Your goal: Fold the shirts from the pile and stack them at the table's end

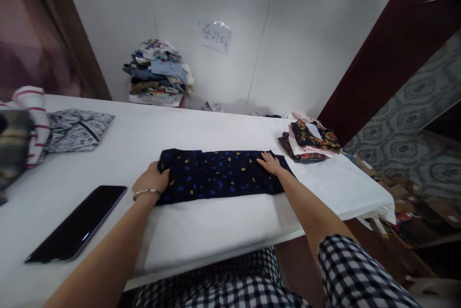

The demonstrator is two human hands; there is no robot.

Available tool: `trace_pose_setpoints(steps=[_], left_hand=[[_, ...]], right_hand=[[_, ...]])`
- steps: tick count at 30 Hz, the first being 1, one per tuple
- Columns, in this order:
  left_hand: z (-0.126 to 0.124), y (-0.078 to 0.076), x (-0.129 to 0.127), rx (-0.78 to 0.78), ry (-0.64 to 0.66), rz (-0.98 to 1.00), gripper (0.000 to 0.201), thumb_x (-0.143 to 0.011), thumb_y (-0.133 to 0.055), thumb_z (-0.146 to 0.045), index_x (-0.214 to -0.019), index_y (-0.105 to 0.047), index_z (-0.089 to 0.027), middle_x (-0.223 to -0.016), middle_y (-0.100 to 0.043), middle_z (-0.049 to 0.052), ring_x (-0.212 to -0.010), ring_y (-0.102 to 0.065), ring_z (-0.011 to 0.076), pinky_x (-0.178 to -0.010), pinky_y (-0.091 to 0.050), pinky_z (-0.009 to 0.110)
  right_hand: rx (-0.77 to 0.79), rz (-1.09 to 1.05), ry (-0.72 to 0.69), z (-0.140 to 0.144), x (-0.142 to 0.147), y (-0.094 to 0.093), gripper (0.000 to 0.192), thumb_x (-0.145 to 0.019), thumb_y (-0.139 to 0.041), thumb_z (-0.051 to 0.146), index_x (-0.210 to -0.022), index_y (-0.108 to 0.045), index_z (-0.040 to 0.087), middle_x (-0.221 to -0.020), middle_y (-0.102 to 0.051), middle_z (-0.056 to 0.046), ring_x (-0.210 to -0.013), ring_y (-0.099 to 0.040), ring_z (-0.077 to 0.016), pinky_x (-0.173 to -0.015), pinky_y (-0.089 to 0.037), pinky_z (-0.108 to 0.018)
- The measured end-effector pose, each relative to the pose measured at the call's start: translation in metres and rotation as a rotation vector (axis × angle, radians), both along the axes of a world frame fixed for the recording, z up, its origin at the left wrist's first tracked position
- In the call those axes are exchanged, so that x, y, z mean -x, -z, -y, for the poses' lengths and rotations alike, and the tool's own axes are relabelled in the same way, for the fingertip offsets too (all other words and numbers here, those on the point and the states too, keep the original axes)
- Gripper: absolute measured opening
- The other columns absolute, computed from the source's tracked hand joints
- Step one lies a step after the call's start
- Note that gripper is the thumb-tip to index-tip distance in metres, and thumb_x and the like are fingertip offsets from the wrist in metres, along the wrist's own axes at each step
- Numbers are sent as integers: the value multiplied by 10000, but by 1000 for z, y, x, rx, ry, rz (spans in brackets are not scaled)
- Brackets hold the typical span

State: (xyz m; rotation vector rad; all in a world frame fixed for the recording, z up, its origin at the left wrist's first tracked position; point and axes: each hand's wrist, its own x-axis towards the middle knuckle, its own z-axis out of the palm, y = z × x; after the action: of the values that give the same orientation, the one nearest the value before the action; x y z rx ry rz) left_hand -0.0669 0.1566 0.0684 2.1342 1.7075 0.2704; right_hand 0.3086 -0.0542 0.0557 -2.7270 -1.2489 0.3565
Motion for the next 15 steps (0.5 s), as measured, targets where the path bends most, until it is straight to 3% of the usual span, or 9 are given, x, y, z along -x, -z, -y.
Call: trace_pose_setpoints(steps=[4,8,11,15], left_hand=[[2,1,0,-6,-17,30,539,-861,-410,-480,-1313,-491,-197,-1171,-659,193,-1047,-629,378,-818,-485,461],[3,2,0,-4,-22,47,523,-861,-415,-463,-1309,-486,-201,-1182,-658,179,-1069,-621,367,-840,-479,452],[4,3,1,3,-21,68,513,-859,-431,-453,-1300,-492,-199,-1187,-655,178,-1079,-618,363,-859,-471,454],[0,2,0,50,-34,151,521,-818,-531,-429,-1270,-520,-169,-1227,-631,202,-1131,-591,371,-906,-449,467]], right_hand=[[-88,55,-61,-2,28,-5,647,-967,-243,547,-1516,-237,205,-1598,-165,-89,-1477,-83,-225,-1166,-102,-480],[-93,53,-213,-2,67,13,654,-950,-287,577,-1501,-285,223,-1590,-200,-84,-1475,-102,-224,-1169,-78,-484],[-57,37,-206,-1,78,20,635,-951,-314,561,-1490,-311,224,-1590,-194,-84,-1473,-111,-231,-1166,-87,-494],[-67,-35,-155,-4,82,9,615,-940,-405,504,-1479,-337,217,-1584,-211,-94,-1471,-122,-253,-1163,-86,-528]])
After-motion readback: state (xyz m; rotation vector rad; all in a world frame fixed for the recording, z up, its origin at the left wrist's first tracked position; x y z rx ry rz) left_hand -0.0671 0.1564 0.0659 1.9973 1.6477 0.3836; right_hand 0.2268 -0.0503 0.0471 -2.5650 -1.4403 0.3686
